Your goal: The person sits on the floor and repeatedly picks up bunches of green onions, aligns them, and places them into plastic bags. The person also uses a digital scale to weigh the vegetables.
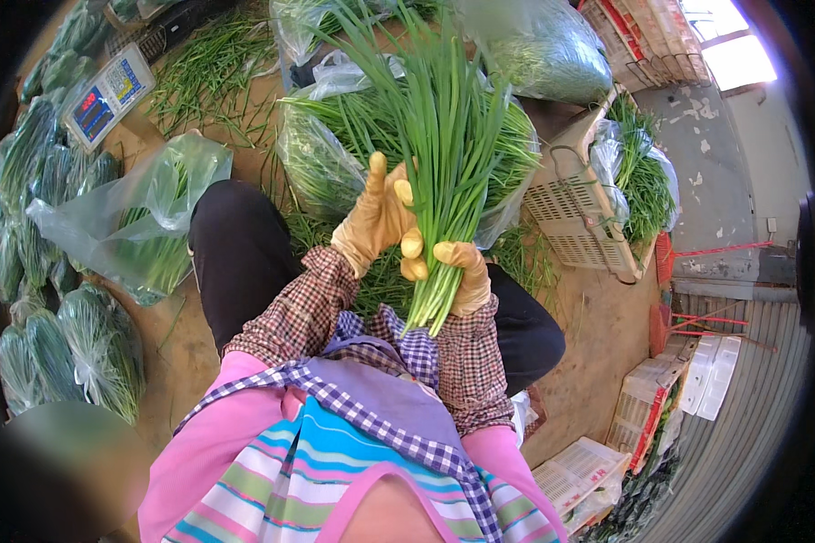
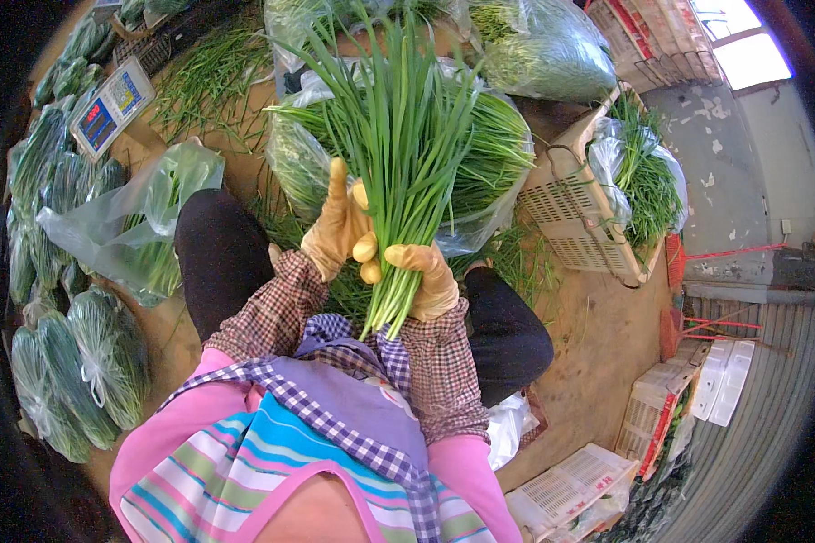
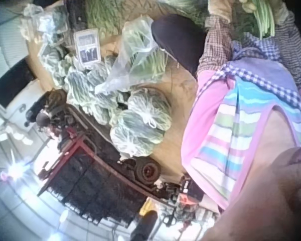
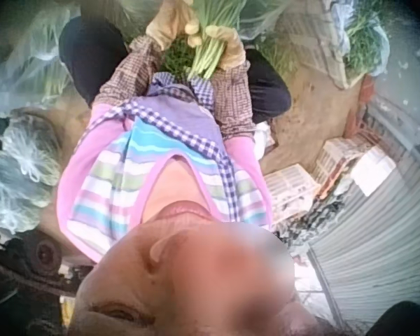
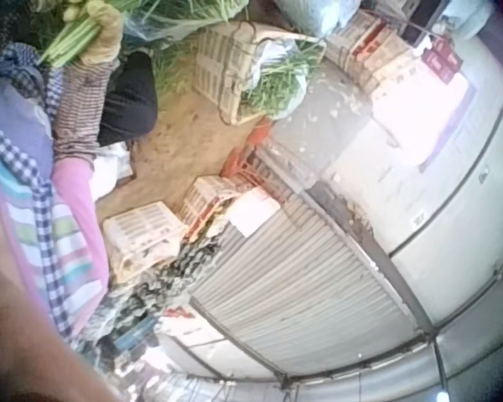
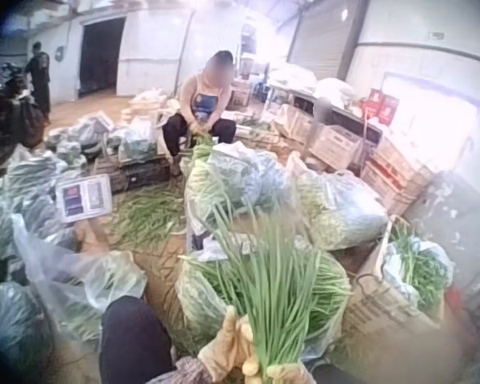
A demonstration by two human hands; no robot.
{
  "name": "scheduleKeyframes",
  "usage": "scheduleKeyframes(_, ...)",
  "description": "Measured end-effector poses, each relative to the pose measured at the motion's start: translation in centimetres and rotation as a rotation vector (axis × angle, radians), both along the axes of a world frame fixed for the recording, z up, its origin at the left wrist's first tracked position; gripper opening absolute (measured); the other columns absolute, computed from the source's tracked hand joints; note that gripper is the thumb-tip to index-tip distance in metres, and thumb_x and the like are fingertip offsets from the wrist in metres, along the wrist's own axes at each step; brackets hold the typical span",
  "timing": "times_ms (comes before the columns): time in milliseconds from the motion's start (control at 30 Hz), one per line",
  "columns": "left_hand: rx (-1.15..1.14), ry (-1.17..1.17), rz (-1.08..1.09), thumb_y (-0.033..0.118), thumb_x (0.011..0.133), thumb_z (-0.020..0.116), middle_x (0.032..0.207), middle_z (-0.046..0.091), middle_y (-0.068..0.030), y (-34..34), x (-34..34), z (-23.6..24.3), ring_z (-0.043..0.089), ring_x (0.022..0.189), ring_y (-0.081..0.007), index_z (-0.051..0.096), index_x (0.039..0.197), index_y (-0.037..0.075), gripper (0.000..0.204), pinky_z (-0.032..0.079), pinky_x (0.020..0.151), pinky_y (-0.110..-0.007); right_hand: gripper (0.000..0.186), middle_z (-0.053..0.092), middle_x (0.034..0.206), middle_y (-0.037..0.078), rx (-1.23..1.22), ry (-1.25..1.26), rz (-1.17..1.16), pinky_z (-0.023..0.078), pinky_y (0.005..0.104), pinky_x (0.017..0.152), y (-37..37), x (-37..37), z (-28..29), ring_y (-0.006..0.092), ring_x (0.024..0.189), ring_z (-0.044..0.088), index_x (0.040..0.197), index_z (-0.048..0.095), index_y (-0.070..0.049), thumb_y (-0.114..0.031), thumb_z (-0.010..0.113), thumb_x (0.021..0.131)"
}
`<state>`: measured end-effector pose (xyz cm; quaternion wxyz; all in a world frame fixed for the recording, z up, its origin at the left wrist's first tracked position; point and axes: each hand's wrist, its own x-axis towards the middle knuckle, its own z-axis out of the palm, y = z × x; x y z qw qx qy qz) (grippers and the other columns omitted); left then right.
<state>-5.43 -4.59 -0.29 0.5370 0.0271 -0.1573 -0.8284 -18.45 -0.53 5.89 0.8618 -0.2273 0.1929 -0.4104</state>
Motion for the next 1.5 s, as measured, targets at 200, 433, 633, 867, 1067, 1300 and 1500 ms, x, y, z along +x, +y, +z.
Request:
scheduleKeyframes(200, 0.094, 0.153, 0.259, 0.013, 0.087, 0.056, 0.112, 0.054, -0.0125, -4.0, 0.5, -3.3, 0.059, 0.092, -0.0214, 0.039, 0.123, 0.003, 0.042, 0.053, 0.077, -0.032, 0.075, 0.058, 0.086, 0.009, -0.081, 0.069, 0.035, 0.039, 0.0262, 0.056, -1.1, -1.4, 0.2, 0.0113, 0.06, 0.049, 0.136, 0.023, 0.006, -0.019, 0.06, 0.077)
scheduleKeyframes(433, 0.302, -1.025, 0.656, 0.01, 0.072, 0.067, 0.083, 0.057, -0.0047, -6.9, 5.4, -5.9, 0.053, 0.067, -0.0132, 0.047, 0.113, -0.001, 0.046, 0.045, 0.058, -0.024, 0.077, 0.062, 0.078, 0.008, -0.204, -0.011, -0.143, 0.038, 0.0221, 0.047, -1.2, -6.5, 2.9, 0.0095, 0.051, 0.049, 0.133, 0.024, 0.012, -0.018, 0.06, 0.072)
scheduleKeyframes(633, -0.177, -2.082, 0.884, 0.022, 0.069, 0.07, 0.117, 0.049, -0.0198, -3.6, 1.1, -6.1, 0.045, 0.112, -0.0307, 0.045, 0.124, 0.0, 0.064, 0.037, 0.094, -0.038, 0.072, 0.063, 0.077, 0.011, -0.209, 0.05, -0.198, 0.044, 0.0208, 0.048, 0.7, -8.4, 5.3, 0.0109, 0.051, 0.052, 0.124, 0.034, 0.018, -0.019, 0.062, 0.069)
scheduleKeyframes(867, -0.219, 0.111, 0.055, 0.054, 0.082, 0.054, 0.142, 0.026, -0.0211, 1.9, -2.4, 5.1, 0.041, 0.122, -0.0333, 0.021, 0.139, 0.003, 0.083, 0.04, 0.099, -0.04, 0.035, 0.065, 0.087, 0.019, 0.023, 0.157, 0.09, 0.051, 0.0227, 0.054, 1.7, -3.5, 1.6, 0.017, 0.061, 0.061, 0.1, 0.058, 0.008, -0.015, 0.057, 0.074)
scheduleKeyframes(1067, 0.056, -0.097, -0.045, 0.06, 0.08, 0.049, 0.119, 0.054, -0.0158, 2.4, -0.5, 7.3, 0.057, 0.102, -0.026, 0.035, 0.133, 0.002, 0.08, 0.048, 0.087, -0.039, 0.035, 0.064, 0.087, 0.013, 0.202, 0.295, 0.065, 0.052, 0.0291, 0.067, 3.0, -1.4, 4.0, 0.0192, 0.073, 0.063, 0.105, 0.057, 0.003, -0.02, 0.062, 0.078)
scheduleKeyframes(1300, -0.027, 0.045, 0.054, 0.075, 0.071, 0.044, 0.132, 0.042, -0.0172, 0.8, 2.0, 3.5, 0.05, 0.112, -0.0308, 0.031, 0.135, 0.003, 0.098, 0.045, 0.092, -0.046, 0.075, 0.053, 0.117, 0.012, -0.408, 0.94, -0.244, 0.041, 0.0306, 0.093, 3.5, 1.4, 0.6, 0.0193, 0.106, 0.052, 0.131, 0.034, 0.002, -0.022, 0.075, 0.073)
scheduleKeyframes(1500, -0.061, 0.106, 0.143, 0.084, 0.064, 0.037, 0.136, 0.037, -0.0162, 1.3, 1.5, 4.9, 0.046, 0.117, -0.032, 0.031, 0.136, 0.007, 0.106, 0.043, 0.093, -0.048, 0.056, 0.056, 0.111, 0.011, -0.177, 0.52, -0.149, 0.049, 0.0261, 0.08, 3.2, -0.2, 1.6, 0.0153, 0.094, 0.058, 0.126, 0.039, 0.005, -0.02, 0.063, 0.082)
